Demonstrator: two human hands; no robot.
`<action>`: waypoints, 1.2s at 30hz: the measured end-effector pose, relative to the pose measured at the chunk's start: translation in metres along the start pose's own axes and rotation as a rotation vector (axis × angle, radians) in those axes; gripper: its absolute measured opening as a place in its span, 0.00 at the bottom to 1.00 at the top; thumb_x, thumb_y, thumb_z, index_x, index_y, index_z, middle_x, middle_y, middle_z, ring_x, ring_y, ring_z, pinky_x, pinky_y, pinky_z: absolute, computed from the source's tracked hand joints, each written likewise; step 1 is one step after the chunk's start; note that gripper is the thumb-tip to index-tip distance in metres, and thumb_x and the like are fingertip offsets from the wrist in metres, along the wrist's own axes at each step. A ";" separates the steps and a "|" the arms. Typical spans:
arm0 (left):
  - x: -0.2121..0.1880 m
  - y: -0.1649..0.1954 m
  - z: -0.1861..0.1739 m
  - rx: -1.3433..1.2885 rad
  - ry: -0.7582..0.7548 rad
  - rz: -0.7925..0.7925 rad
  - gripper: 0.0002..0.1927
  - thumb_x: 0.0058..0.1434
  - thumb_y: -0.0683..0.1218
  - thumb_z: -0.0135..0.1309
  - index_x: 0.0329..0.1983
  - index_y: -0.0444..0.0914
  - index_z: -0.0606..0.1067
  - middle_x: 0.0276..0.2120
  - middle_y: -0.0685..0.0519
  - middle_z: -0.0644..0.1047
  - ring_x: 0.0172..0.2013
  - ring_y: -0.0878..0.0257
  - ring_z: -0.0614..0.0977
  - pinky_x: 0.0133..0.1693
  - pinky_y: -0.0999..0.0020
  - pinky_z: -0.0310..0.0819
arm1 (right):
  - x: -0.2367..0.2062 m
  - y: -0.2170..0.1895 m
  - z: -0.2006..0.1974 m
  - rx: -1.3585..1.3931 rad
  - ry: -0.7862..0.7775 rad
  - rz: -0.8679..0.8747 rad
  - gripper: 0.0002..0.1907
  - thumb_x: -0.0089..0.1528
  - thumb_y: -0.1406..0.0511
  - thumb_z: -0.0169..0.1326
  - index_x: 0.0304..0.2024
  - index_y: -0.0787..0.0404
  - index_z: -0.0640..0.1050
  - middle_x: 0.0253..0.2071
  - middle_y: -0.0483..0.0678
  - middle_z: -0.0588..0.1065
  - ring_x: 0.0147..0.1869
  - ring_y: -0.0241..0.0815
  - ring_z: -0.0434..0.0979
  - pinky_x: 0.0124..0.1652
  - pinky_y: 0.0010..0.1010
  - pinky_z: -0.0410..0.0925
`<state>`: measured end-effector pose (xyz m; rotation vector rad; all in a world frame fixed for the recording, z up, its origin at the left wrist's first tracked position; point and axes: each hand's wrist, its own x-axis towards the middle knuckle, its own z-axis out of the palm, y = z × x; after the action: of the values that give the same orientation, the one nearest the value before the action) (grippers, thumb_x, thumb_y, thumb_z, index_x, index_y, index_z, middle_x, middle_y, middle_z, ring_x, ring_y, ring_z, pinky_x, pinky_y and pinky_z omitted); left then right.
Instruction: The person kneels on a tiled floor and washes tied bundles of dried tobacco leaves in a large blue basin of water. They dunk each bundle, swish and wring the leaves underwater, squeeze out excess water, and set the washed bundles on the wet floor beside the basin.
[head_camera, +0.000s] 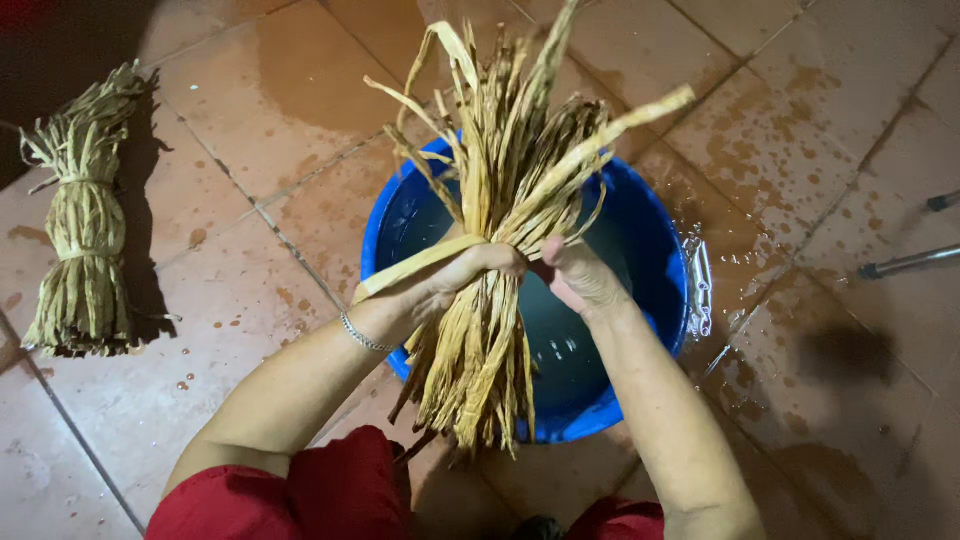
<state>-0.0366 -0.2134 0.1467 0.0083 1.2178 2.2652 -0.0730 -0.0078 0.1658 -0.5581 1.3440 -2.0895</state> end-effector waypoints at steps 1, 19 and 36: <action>0.003 0.000 -0.002 -0.008 -0.025 0.015 0.09 0.55 0.46 0.60 0.33 0.35 0.80 0.27 0.54 0.79 0.27 0.68 0.78 0.27 0.74 0.72 | 0.002 -0.001 0.004 0.028 0.017 -0.025 0.53 0.49 0.42 0.70 0.67 0.64 0.68 0.62 0.49 0.72 0.67 0.45 0.71 0.64 0.40 0.66; -0.080 0.073 0.011 0.726 -0.218 0.086 0.18 0.52 0.51 0.63 0.36 0.31 0.77 0.28 0.54 0.76 0.33 0.67 0.76 0.34 0.70 0.71 | 0.039 -0.002 -0.014 0.675 0.347 -0.377 0.34 0.60 0.49 0.61 0.63 0.60 0.74 0.61 0.52 0.76 0.65 0.52 0.76 0.65 0.48 0.71; -0.093 0.003 -0.052 1.037 0.153 -0.223 0.19 0.46 0.51 0.65 0.34 0.31 0.79 0.29 0.50 0.80 0.33 0.62 0.80 0.34 0.65 0.75 | -0.036 0.092 -0.125 -0.496 0.711 0.485 0.14 0.60 0.65 0.61 0.47 0.61 0.81 0.38 0.49 0.83 0.37 0.42 0.86 0.36 0.42 0.78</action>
<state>0.0266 -0.2993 0.1418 0.0838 2.2047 1.2564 -0.1019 0.0707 0.0306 0.3628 2.1565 -1.5859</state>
